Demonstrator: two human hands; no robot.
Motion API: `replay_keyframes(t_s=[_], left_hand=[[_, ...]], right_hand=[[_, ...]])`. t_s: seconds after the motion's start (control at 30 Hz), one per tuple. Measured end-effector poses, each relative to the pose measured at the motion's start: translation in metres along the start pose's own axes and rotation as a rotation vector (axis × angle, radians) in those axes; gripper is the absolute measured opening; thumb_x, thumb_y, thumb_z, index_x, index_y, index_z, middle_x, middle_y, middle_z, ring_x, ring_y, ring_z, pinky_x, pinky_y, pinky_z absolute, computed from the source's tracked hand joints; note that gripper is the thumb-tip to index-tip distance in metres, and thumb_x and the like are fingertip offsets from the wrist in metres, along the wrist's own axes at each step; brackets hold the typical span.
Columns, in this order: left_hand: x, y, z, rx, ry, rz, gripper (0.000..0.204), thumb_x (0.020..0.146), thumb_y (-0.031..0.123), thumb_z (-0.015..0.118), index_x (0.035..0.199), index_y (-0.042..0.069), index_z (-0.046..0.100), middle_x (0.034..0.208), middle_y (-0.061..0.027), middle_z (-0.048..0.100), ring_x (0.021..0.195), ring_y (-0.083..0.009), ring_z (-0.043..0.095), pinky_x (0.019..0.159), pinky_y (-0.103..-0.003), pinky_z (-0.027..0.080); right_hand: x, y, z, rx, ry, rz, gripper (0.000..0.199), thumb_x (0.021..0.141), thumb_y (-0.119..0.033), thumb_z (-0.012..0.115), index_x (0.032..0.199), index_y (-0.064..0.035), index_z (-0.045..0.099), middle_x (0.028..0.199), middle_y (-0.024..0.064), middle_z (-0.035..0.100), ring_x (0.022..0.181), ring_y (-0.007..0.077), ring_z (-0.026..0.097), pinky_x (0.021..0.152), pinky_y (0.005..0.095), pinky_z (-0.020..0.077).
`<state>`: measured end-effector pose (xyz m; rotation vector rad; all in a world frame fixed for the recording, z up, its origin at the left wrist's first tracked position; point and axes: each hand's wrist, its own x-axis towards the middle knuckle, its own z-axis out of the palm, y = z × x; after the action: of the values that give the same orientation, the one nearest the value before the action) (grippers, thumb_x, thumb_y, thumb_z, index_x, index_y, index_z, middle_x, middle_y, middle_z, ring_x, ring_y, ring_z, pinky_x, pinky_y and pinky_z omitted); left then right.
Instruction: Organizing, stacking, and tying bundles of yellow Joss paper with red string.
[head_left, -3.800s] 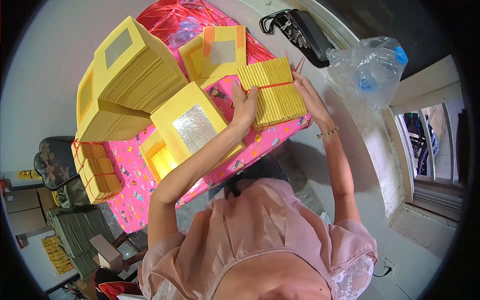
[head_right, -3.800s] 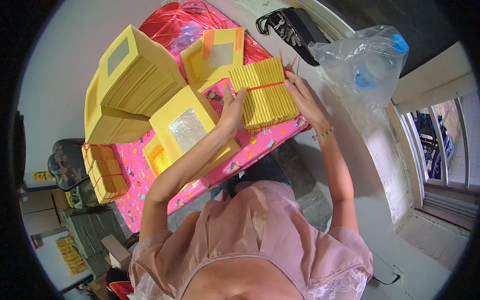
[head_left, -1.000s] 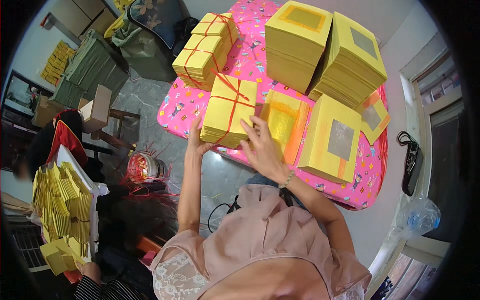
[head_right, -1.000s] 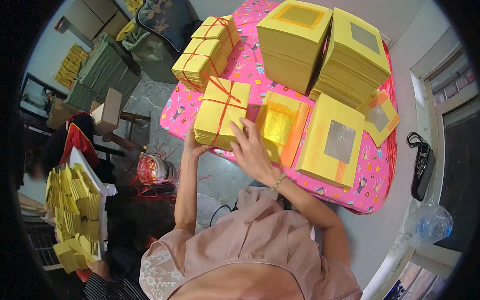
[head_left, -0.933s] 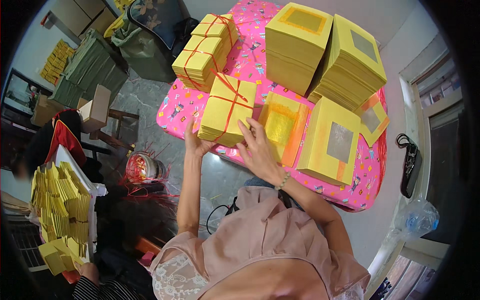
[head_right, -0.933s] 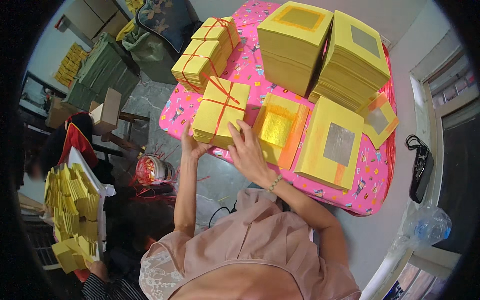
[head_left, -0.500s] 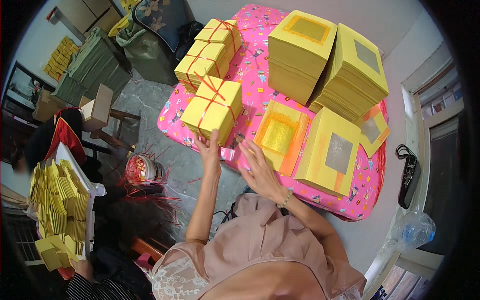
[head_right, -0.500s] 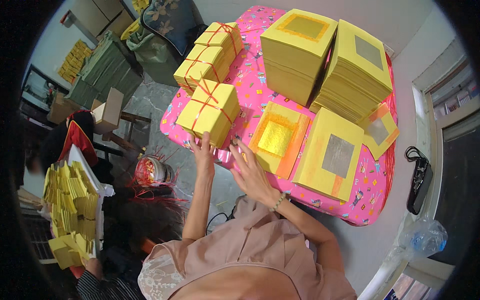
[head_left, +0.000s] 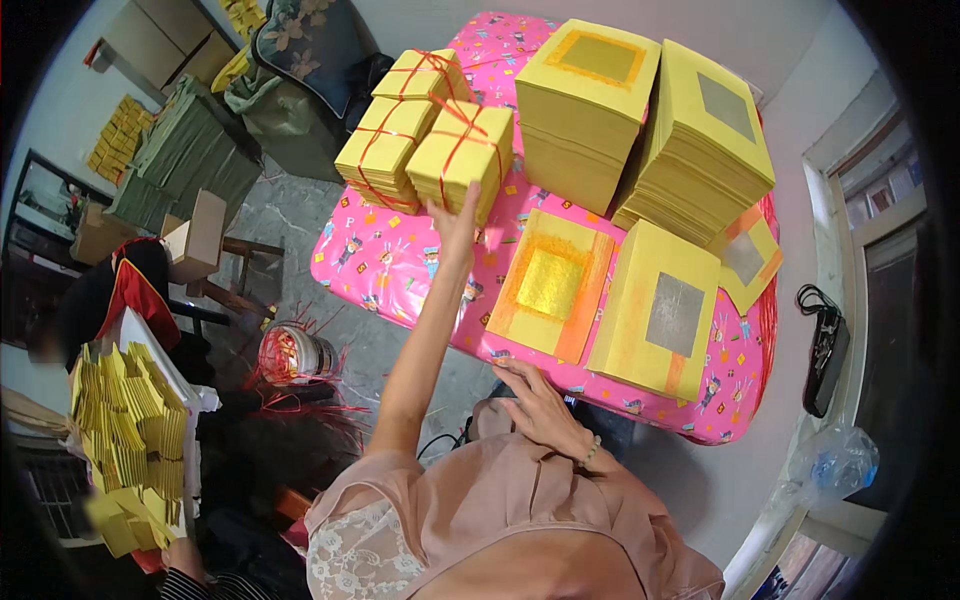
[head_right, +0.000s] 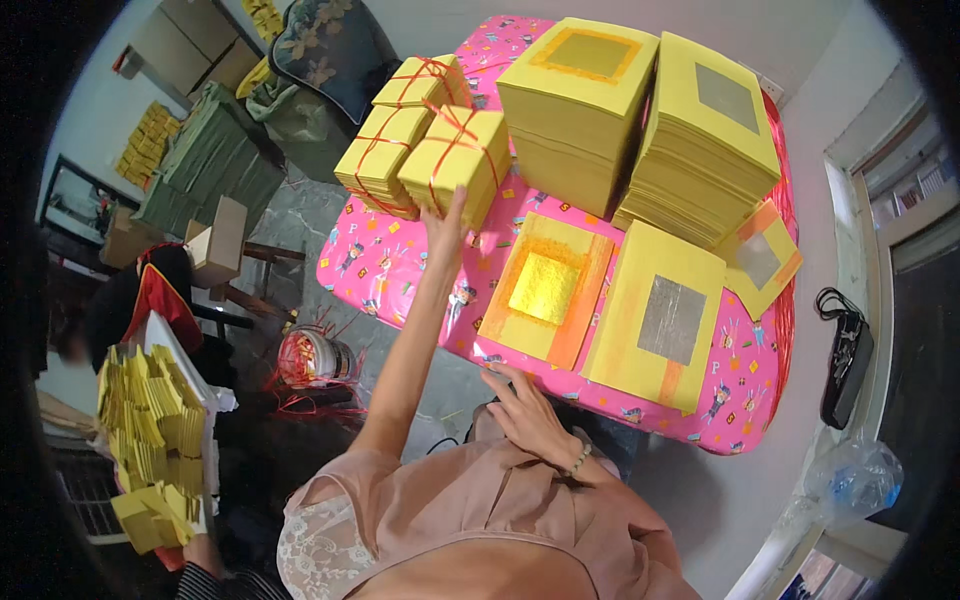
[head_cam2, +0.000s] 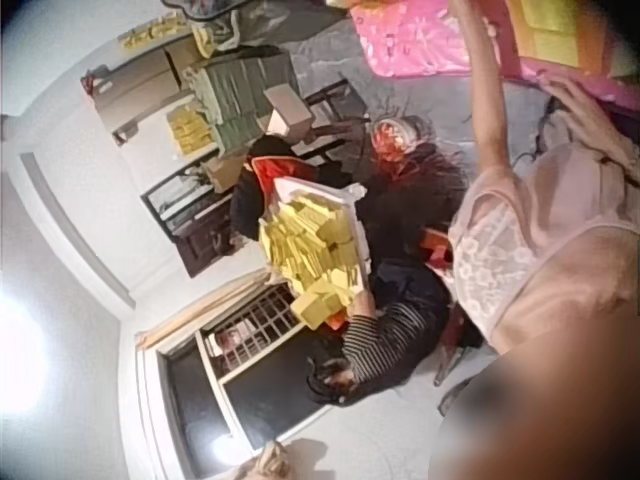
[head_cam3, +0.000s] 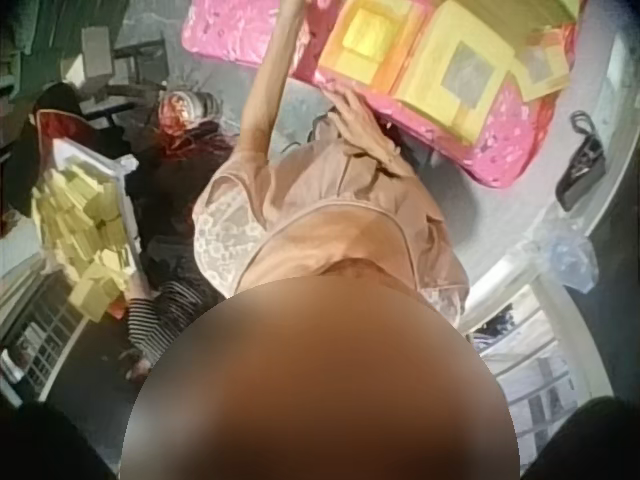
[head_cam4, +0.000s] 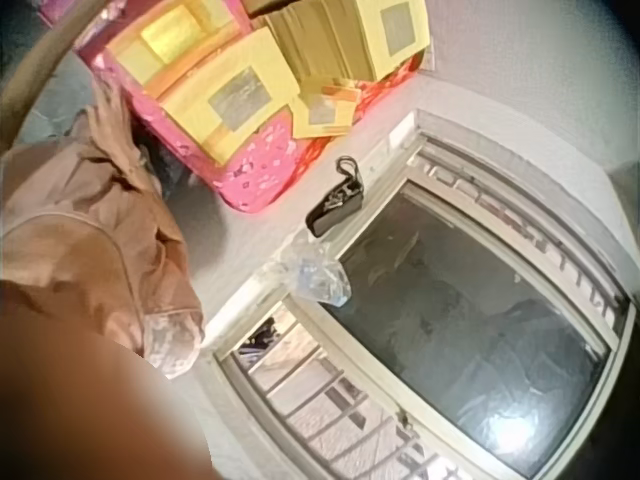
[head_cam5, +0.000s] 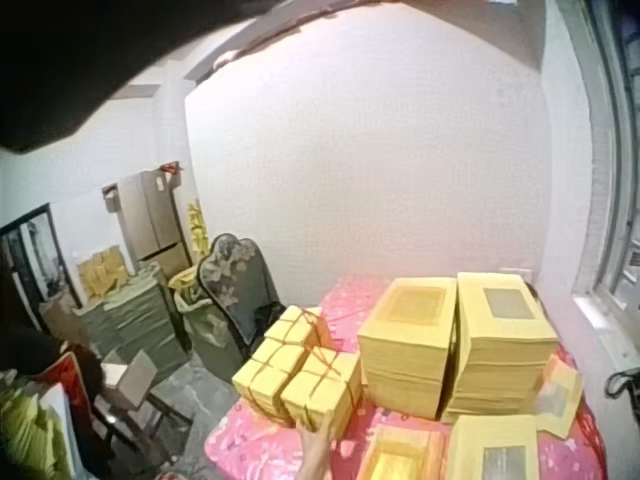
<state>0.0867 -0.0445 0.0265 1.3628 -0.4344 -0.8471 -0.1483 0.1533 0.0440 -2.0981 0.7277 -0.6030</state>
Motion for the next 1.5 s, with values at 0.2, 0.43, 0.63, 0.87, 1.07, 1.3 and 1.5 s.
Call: replay_keyframes(t_s=[0.2, 0.43, 0.63, 0.87, 1.07, 1.3, 1.5], left_hand=[[0.091, -0.008, 0.037, 0.072, -0.026, 0.193, 0.137, 0.070, 0.064, 0.079, 0.154, 0.001, -0.010, 0.159, -0.0318, 0.005, 0.149, -0.0401, 0.008, 0.120, -0.049, 0.017], [0.106, 0.005, 0.085, 0.086, -0.058, 0.021, 0.150, 0.067, 0.073, 0.075, 0.149, -0.004, -0.023, 0.158, -0.0325, -0.015, 0.149, -0.0397, -0.009, 0.120, -0.051, 0.011], [0.154, 0.002, 0.053, 0.131, 0.007, 0.047, 0.153, 0.062, 0.073, 0.079, 0.150, -0.001, -0.023, 0.159, -0.0314, -0.002, 0.148, -0.0396, 0.010, 0.119, -0.050, 0.022], [0.109, 0.015, 0.055, -0.044, -0.195, 0.033, 0.095, 0.082, 0.042, 0.079, 0.147, 0.012, 0.016, 0.141, -0.0093, 0.043, 0.119, -0.0232, 0.051, 0.088, -0.041, 0.049], [0.024, 0.018, 0.027, 0.091, -0.150, 0.508, 0.061, 0.091, 0.022, 0.072, 0.137, 0.003, 0.037, 0.117, -0.0093, 0.058, 0.097, -0.0157, 0.058, 0.081, -0.032, 0.049], [-0.166, 0.066, 0.043, 0.614, -0.989, 0.852, 0.023, 0.082, 0.007, 0.077, 0.104, 0.004, 0.069, 0.102, -0.0078, 0.069, 0.097, -0.0187, 0.062, 0.086, -0.031, 0.048], [-0.226, 0.048, 0.054, 0.786, -1.198, 1.048, 0.037, 0.071, 0.019, 0.085, 0.103, 0.006, 0.070, 0.096, -0.0090, 0.065, 0.087, -0.0264, 0.059, 0.076, -0.036, 0.049]], right_hand=[[-0.005, -0.006, -0.015, 0.054, 0.013, 0.017, 0.038, 0.089, -0.005, 0.062, 0.126, -0.0037, 0.059, 0.122, 0.0143, 0.056, 0.112, 0.0340, 0.058, 0.093, 0.0407, 0.0492], [-0.019, -0.012, -0.046, 0.016, 0.100, 0.073, 0.035, 0.085, 0.000, 0.061, 0.120, -0.0021, 0.063, 0.111, 0.0120, 0.062, 0.102, 0.0305, 0.063, 0.087, 0.0390, 0.0520], [-0.031, -0.024, -0.055, 0.063, 0.110, 0.082, 0.031, 0.088, -0.002, 0.059, 0.119, -0.0015, 0.063, 0.111, 0.0121, 0.062, 0.100, 0.0316, 0.063, 0.085, 0.0394, 0.0521], [-0.056, -0.025, -0.080, 0.010, 0.265, 0.092, 0.028, 0.088, -0.001, 0.061, 0.116, -0.0052, 0.065, 0.103, 0.0101, 0.064, 0.090, 0.0279, 0.066, 0.077, 0.0364, 0.0537], [-0.092, -0.026, -0.126, -0.219, 0.523, 0.171, 0.022, 0.085, -0.003, 0.067, 0.107, -0.0051, 0.070, 0.090, 0.0093, 0.066, 0.083, 0.0257, 0.065, 0.071, 0.0343, 0.0527], [-0.122, -0.005, -0.191, -0.438, 0.594, 0.243, 0.023, 0.084, -0.010, 0.072, 0.106, -0.0054, 0.069, 0.102, 0.0081, 0.066, 0.093, 0.0261, 0.064, 0.079, 0.0352, 0.0516], [-0.120, 0.010, -0.195, -0.504, 0.392, 0.224, 0.027, 0.083, -0.020, 0.074, 0.106, -0.0075, 0.069, 0.109, 0.0054, 0.065, 0.104, 0.0248, 0.060, 0.084, 0.0350, 0.0514]])
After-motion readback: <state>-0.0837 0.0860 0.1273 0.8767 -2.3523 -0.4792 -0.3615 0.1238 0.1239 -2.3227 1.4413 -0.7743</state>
